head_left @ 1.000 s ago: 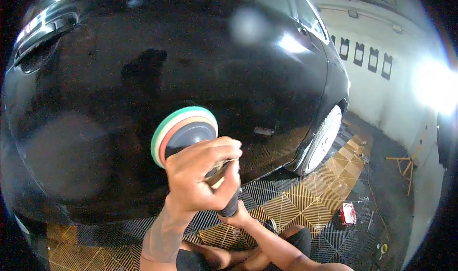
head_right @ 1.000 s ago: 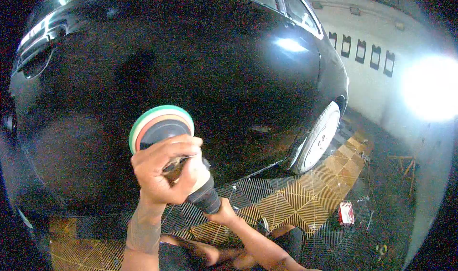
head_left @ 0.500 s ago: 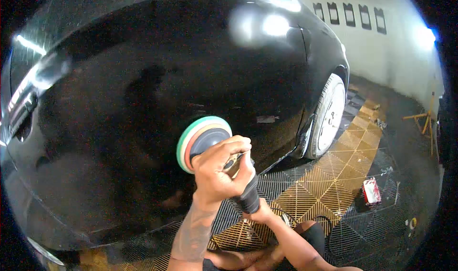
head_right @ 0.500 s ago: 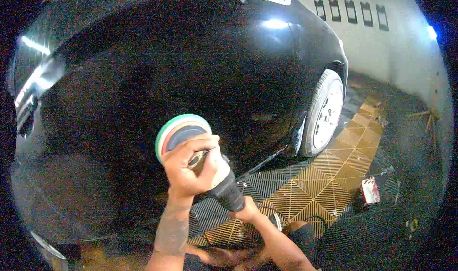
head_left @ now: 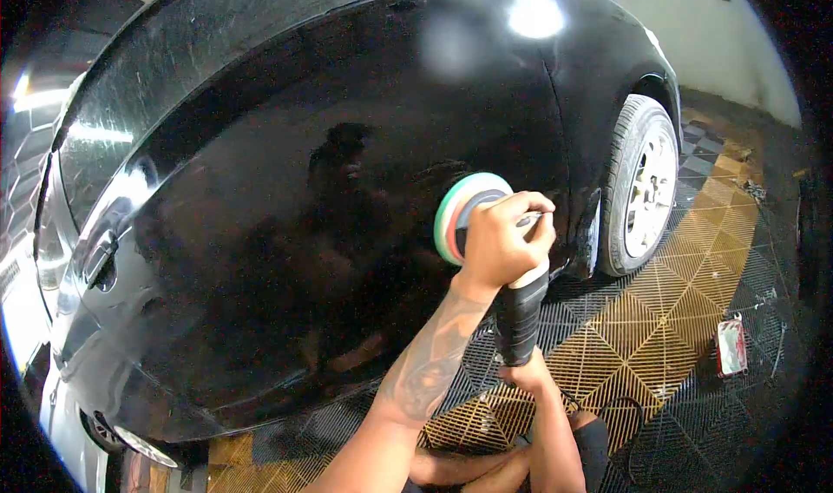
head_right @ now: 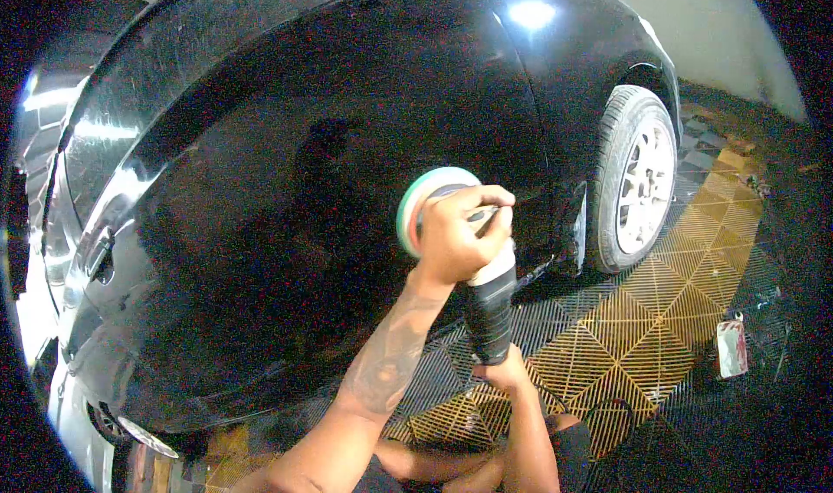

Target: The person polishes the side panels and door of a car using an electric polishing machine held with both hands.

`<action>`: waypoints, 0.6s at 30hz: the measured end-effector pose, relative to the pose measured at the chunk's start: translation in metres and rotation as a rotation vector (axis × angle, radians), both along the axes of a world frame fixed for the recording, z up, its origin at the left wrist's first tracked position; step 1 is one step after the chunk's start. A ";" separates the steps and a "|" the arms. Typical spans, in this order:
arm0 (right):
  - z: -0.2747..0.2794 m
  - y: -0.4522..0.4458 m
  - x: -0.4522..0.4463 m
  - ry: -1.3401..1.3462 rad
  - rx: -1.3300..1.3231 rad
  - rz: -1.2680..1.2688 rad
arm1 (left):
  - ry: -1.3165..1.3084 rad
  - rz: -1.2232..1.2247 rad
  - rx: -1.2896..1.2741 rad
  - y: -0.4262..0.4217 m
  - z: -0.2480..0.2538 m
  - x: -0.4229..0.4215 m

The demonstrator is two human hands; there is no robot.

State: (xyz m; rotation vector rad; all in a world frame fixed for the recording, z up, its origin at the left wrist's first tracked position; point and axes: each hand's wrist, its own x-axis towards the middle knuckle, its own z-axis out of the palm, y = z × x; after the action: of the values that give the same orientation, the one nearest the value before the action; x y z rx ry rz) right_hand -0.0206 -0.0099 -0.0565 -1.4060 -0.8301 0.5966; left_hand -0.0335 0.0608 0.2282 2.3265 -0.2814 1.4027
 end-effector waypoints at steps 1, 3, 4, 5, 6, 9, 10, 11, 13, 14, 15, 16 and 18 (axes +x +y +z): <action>-0.005 0.001 0.004 0.027 -0.021 -0.006 | 0.010 -0.006 0.012 -0.002 0.000 0.011; -0.025 0.008 0.015 0.101 -0.004 -0.016 | 0.043 -0.011 0.025 -0.006 0.000 0.030; -0.024 0.009 0.018 0.104 -0.001 -0.013 | 0.038 0.005 0.044 -0.008 0.000 0.041; -0.020 0.009 0.022 0.096 0.027 -0.036 | 0.049 0.000 0.060 -0.009 0.001 0.051; -0.018 0.009 0.025 0.088 0.053 -0.058 | 0.061 -0.004 0.074 -0.011 0.002 0.060; -0.022 0.015 0.038 0.181 0.094 -0.070 | 0.117 -0.004 0.073 -0.011 -0.001 0.094; -0.019 0.017 0.041 0.243 0.128 -0.048 | 0.128 -0.013 0.081 -0.012 -0.002 0.102; -0.016 0.014 0.040 0.240 0.198 -0.079 | 0.163 -0.019 0.074 -0.013 -0.003 0.107; -0.011 0.011 0.035 0.251 0.180 -0.064 | 0.202 -0.047 0.098 -0.011 -0.006 0.107; -0.011 0.008 0.035 0.264 0.164 -0.048 | 0.243 -0.073 0.125 -0.011 -0.006 0.106; -0.025 0.015 0.035 0.215 0.169 -0.052 | 0.294 -0.145 0.170 -0.006 -0.005 0.100; -0.037 0.017 0.034 0.180 0.117 -0.027 | 0.296 -0.144 0.273 0.004 -0.012 0.100; -0.041 0.021 0.025 0.183 0.116 -0.044 | 0.163 -0.165 0.321 0.008 -0.017 0.088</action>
State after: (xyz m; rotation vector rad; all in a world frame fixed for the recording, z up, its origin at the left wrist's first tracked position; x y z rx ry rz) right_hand 0.0041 0.0107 -0.0977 -1.2409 -0.6761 0.6236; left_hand 0.0542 0.0688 0.2112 2.5843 -0.6761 1.1499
